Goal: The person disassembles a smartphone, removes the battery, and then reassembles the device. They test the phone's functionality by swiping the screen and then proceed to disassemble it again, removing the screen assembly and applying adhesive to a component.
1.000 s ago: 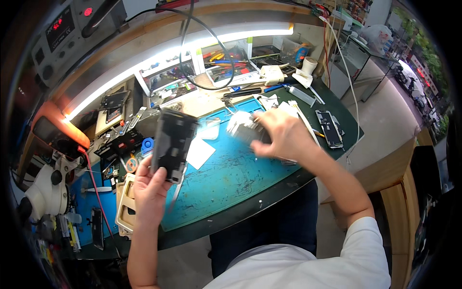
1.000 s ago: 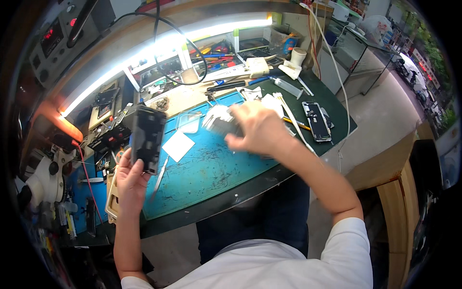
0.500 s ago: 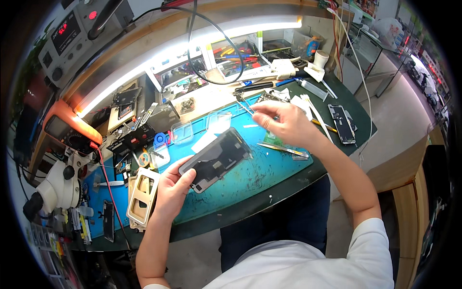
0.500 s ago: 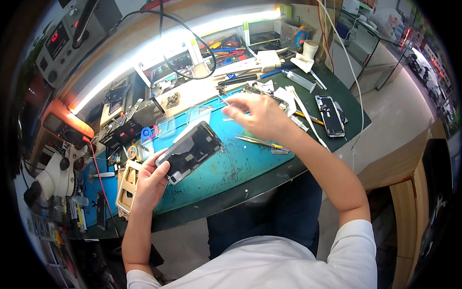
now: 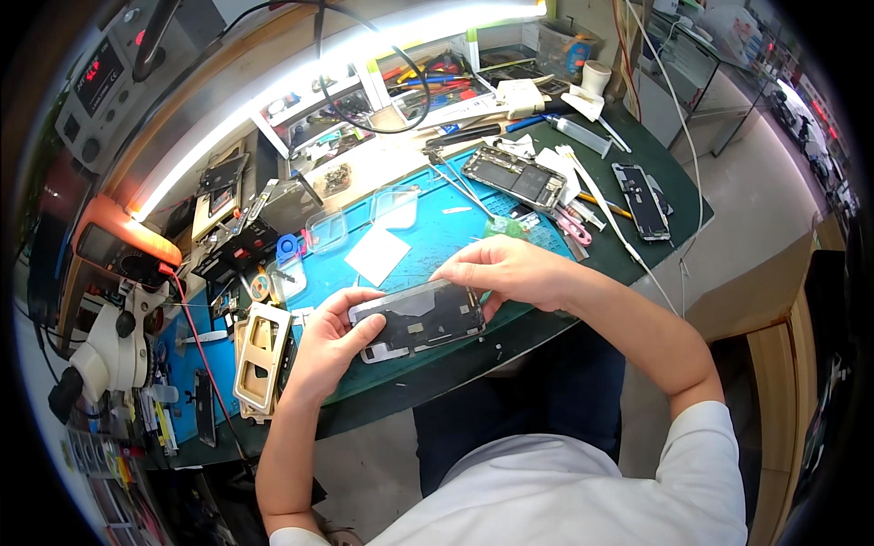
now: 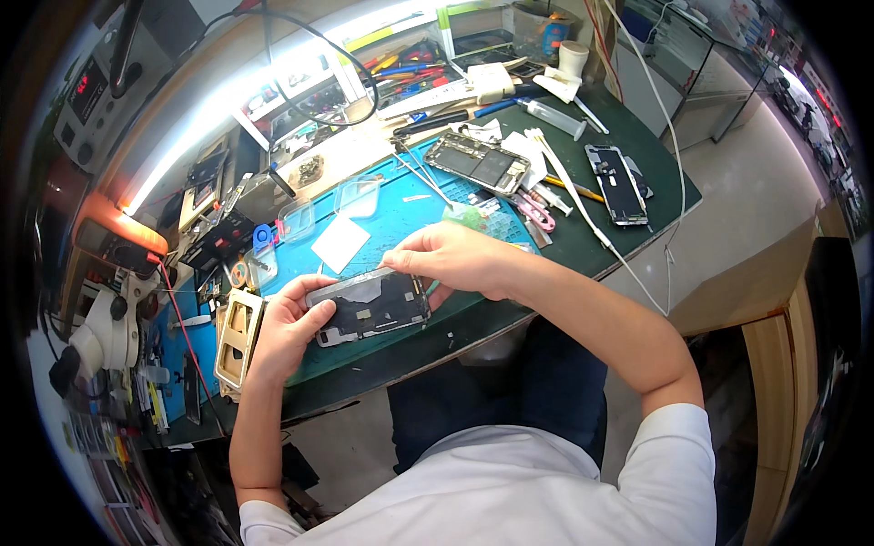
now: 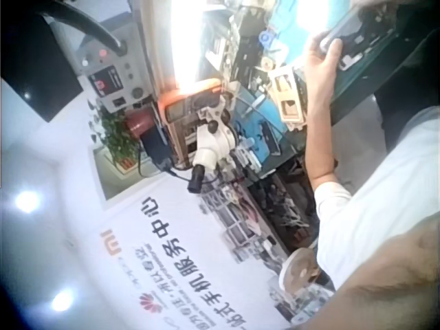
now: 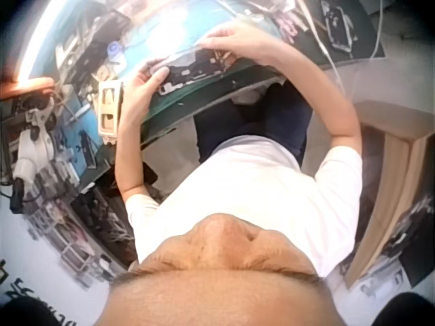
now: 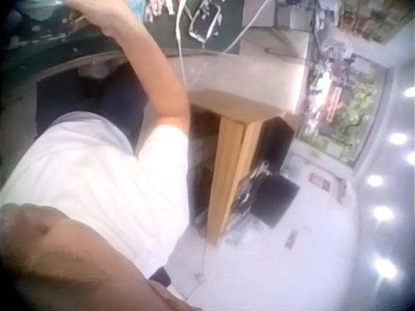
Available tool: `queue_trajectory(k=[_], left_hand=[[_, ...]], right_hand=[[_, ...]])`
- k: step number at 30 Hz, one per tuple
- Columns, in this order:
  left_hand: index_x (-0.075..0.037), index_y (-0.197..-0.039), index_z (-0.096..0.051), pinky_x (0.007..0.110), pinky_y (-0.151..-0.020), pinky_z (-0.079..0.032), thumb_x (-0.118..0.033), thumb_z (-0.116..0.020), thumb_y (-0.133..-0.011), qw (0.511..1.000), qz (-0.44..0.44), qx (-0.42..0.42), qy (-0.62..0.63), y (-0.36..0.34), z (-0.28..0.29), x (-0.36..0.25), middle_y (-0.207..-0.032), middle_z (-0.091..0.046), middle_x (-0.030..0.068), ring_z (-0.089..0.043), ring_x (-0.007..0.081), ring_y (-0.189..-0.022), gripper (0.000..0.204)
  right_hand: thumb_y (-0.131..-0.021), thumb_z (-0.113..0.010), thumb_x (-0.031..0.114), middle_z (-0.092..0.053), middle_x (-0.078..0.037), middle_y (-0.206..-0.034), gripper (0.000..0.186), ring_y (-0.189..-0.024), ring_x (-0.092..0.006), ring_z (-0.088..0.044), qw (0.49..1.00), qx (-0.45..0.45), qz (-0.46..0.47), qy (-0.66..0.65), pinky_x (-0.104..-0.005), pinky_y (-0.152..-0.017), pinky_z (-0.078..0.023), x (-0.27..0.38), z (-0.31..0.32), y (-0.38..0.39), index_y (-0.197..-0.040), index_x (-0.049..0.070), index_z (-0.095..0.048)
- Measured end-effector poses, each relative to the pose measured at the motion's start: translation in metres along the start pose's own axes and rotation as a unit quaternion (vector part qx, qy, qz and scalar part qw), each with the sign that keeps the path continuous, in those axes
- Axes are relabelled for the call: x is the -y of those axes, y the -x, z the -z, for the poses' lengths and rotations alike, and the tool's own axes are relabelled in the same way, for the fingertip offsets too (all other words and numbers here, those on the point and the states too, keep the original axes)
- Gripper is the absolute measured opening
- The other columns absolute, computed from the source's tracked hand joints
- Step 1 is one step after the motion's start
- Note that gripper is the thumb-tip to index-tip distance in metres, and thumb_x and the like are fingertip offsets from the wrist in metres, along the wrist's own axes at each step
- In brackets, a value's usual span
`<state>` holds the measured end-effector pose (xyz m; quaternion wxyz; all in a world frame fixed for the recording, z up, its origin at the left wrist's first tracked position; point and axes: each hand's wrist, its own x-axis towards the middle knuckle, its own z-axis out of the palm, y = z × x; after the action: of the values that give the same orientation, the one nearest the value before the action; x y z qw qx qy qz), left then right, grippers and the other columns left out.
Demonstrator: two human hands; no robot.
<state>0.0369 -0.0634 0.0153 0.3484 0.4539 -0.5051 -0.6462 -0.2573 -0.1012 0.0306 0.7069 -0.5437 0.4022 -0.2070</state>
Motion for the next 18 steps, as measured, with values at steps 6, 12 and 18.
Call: queue_trajectory(k=[6, 12, 18], left_hand=[[-0.001, -0.117, -0.063, 0.023, -0.079, -0.055, -0.008, -0.076, -0.097, 0.997, -0.012, -0.018, -0.073, 0.0, -0.012, -0.001, -0.102, -0.07, 0.0012, -0.066, 0.0063, -0.09, 0.025], [0.0, -0.119, -0.063, 0.022, -0.078, -0.055, -0.007, -0.075, -0.097, 0.997, -0.005, -0.037, -0.064, 0.002, -0.023, -0.006, -0.103, -0.069, 0.002, -0.066, 0.0062, -0.091, 0.026], [0.001, -0.143, -0.051, 0.027, -0.086, -0.058, -0.025, -0.053, -0.112, 0.995, -0.049, -0.075, 0.055, 0.003, -0.028, -0.008, -0.116, -0.07, 0.0097, -0.068, 0.0127, -0.101, 0.04]], right_hand=[[-0.106, -0.063, 0.028, -0.073, -0.006, -0.114, 0.038, -0.099, -0.012, -0.067, 1.0, 0.022, 0.005, 0.017, -0.0266, -0.072, -0.057, -0.007, 0.004, 0.005, -0.132, 0.001, -0.069], [-0.103, -0.065, 0.023, -0.073, -0.007, -0.114, 0.038, -0.099, -0.0122, -0.068, 1.0, 0.013, 0.005, 0.0, -0.0269, -0.073, -0.057, -0.014, 0.008, 0.007, -0.133, 0.0, -0.067], [-0.099, -0.07, 0.017, -0.072, -0.008, -0.117, 0.036, -0.099, -0.0124, -0.069, 0.998, -0.003, 0.043, -0.048, -0.0276, -0.074, -0.058, -0.017, 0.004, 0.013, -0.131, 0.0, -0.064]])
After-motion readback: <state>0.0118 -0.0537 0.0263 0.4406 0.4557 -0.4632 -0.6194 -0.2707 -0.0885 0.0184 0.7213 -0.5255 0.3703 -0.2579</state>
